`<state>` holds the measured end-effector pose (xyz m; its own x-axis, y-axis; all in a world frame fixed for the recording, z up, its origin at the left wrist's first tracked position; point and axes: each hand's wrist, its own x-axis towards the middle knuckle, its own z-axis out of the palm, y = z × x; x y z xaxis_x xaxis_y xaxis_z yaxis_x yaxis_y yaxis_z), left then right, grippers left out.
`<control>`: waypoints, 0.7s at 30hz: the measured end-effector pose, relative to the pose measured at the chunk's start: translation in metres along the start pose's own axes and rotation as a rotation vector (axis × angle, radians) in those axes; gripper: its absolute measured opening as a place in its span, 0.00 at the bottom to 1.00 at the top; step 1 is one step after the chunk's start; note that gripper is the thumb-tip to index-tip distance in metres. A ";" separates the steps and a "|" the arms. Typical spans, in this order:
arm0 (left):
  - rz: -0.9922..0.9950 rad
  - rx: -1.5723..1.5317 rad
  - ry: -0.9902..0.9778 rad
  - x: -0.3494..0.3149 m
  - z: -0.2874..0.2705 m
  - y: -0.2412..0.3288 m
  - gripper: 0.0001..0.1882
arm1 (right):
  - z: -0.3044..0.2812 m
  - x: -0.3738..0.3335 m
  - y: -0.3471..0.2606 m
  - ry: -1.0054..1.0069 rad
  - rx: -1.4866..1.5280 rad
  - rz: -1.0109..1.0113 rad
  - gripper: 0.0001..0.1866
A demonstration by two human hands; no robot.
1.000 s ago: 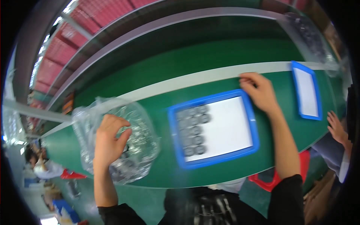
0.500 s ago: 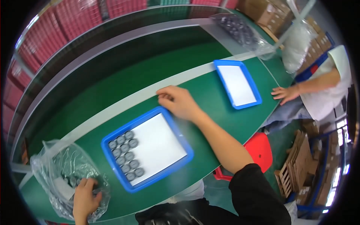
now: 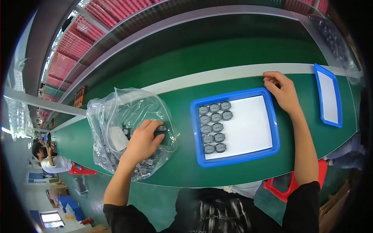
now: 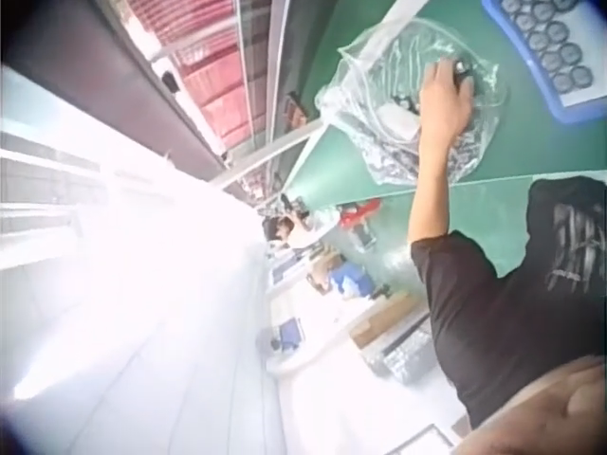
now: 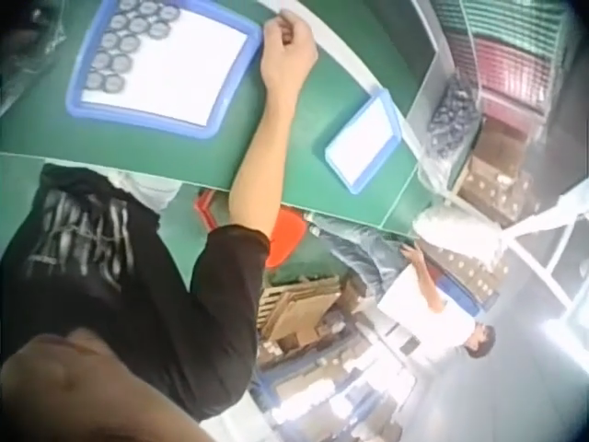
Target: The person places small grey electronic components by hand from a plastic bag into a blue tray grid.
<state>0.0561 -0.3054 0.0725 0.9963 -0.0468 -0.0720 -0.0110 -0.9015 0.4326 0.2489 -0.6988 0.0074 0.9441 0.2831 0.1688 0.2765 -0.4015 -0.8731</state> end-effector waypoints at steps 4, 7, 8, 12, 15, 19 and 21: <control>0.062 0.014 -0.023 -0.007 -0.008 -0.005 0.20 | 0.001 0.002 -0.005 -0.005 0.019 0.007 0.14; 0.201 0.144 0.041 -0.013 0.001 -0.003 0.20 | 0.001 0.002 -0.006 -0.005 -0.005 0.031 0.14; 0.274 0.260 0.127 -0.016 0.005 0.000 0.20 | 0.001 0.002 -0.005 -0.008 -0.002 0.007 0.14; 0.294 0.274 0.239 -0.038 0.023 -0.005 0.20 | 0.002 0.004 -0.006 -0.013 -0.009 0.000 0.15; 0.152 0.062 0.245 -0.050 0.028 -0.001 0.19 | 0.001 0.004 -0.005 -0.015 -0.016 -0.015 0.15; 0.205 0.136 0.179 -0.049 0.023 0.012 0.17 | 0.001 0.003 -0.005 -0.010 -0.005 -0.003 0.15; 0.244 0.247 0.161 -0.053 0.025 0.014 0.19 | 0.000 0.003 -0.005 -0.017 -0.002 0.011 0.15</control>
<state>0.0014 -0.3266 0.0606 0.9624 -0.2219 0.1568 -0.2498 -0.9497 0.1887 0.2502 -0.6960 0.0124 0.9439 0.2937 0.1509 0.2663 -0.4068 -0.8739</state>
